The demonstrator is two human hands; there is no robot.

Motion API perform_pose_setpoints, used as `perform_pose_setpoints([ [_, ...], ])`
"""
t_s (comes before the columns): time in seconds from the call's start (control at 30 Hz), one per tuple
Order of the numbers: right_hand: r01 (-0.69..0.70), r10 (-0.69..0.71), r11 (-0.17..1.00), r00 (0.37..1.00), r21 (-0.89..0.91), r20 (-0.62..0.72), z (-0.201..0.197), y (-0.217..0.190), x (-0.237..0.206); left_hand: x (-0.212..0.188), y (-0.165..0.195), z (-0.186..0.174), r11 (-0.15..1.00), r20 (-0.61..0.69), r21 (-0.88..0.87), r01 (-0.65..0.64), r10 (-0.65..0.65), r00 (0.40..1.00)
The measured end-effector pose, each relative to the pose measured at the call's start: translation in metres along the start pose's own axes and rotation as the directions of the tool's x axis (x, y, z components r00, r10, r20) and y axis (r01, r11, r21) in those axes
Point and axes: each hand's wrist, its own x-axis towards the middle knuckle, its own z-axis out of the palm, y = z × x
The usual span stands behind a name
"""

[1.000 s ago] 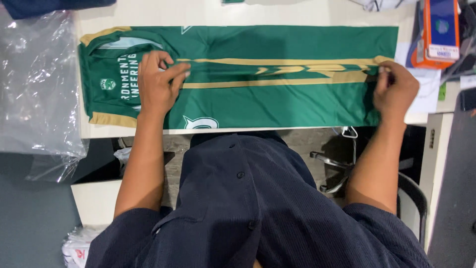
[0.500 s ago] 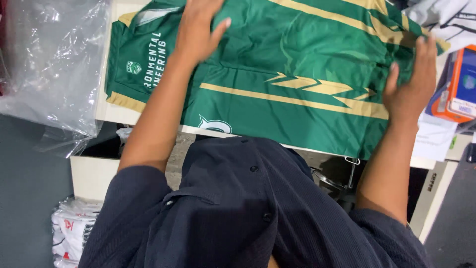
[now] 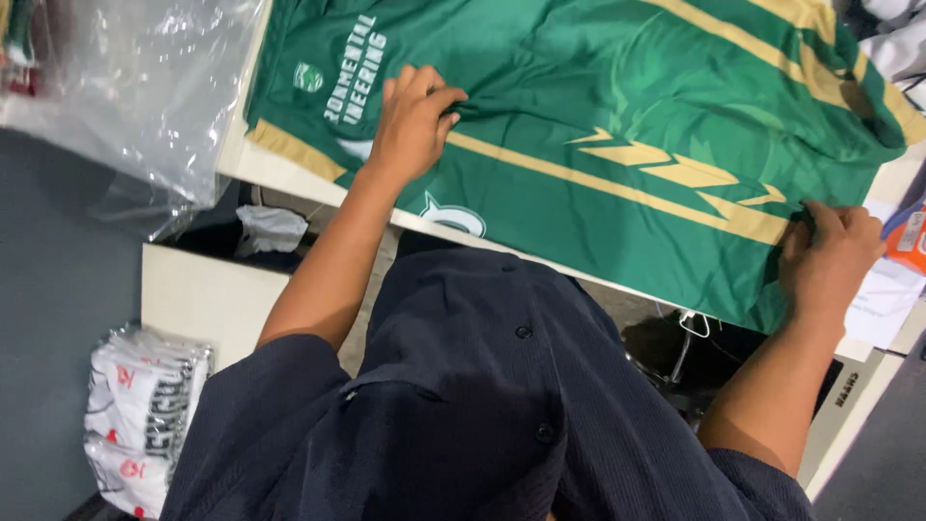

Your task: The person folds green sports jerseys on a white table, smoothing and aligning each one by hand, then slides the folded jersey into a clear plastic bag and presses the bag closed. They repeat the fold-and-bag cycle for several jerseys, setting finished bags aside on the table.

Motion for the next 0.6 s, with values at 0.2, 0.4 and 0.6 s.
perform_pose_setpoints([
  [0.2,-0.063,0.056,0.899,0.998,0.434,0.028,-0.034,0.013,-0.051,-0.063,0.02,-0.054,0.946,-0.039,-0.169,-0.277,0.275,0.961],
  [0.4,-0.471,0.359,0.871,0.804,0.139,0.474,-0.076,-0.003,-0.109,-0.136,0.051,-0.088,0.972,0.186,-0.219,-0.086,0.129,0.974],
  [0.6,-0.257,0.141,0.962,0.767,0.098,0.625,-0.068,-0.011,-0.118,-0.16,0.05,-0.092,0.971,0.328,-0.198,0.131,-0.061,0.943],
])
